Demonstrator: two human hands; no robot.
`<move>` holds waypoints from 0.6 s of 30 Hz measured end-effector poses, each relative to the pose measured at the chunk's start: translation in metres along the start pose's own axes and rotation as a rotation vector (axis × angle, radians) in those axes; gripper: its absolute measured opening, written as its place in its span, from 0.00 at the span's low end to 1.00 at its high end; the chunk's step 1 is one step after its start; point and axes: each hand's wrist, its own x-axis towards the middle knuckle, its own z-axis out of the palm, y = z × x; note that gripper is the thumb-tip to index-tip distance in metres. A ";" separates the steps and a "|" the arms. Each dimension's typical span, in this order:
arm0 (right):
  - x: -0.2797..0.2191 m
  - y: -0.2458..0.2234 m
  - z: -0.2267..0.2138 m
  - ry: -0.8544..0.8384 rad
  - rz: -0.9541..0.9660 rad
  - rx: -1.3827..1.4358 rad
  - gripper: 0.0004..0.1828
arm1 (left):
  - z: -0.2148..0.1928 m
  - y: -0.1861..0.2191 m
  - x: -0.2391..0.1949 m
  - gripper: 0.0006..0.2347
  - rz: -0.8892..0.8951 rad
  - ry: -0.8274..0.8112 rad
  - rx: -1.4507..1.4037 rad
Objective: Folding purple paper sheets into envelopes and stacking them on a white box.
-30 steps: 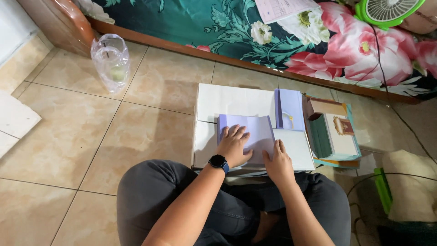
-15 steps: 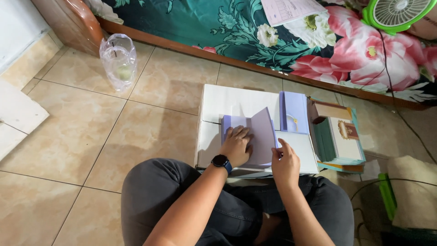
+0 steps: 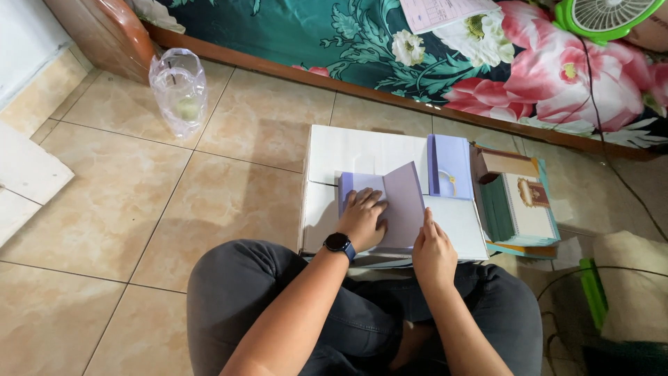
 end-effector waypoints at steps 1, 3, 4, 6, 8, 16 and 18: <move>0.000 -0.003 -0.005 -0.001 0.000 0.000 0.26 | -0.002 0.000 -0.002 0.22 0.000 -0.001 -0.001; -0.001 -0.007 -0.013 -0.080 0.013 -0.050 0.28 | -0.005 0.001 -0.004 0.21 0.019 0.004 0.015; -0.001 -0.007 -0.013 -0.080 0.013 -0.050 0.28 | -0.006 0.001 -0.004 0.21 0.019 0.003 0.015; -0.002 -0.006 -0.011 -0.144 0.001 -0.008 0.29 | -0.007 0.001 -0.005 0.21 0.024 0.005 -0.008; -0.004 -0.012 -0.014 -0.093 -0.045 0.037 0.28 | 0.000 -0.001 -0.001 0.21 0.026 0.018 0.007; -0.005 -0.017 -0.012 -0.360 -0.122 0.754 0.28 | -0.019 -0.005 -0.014 0.32 -0.035 0.192 -0.665; -0.007 -0.017 -0.004 -0.291 -0.315 0.340 0.21 | -0.026 -0.009 -0.016 0.29 -0.033 0.292 -0.952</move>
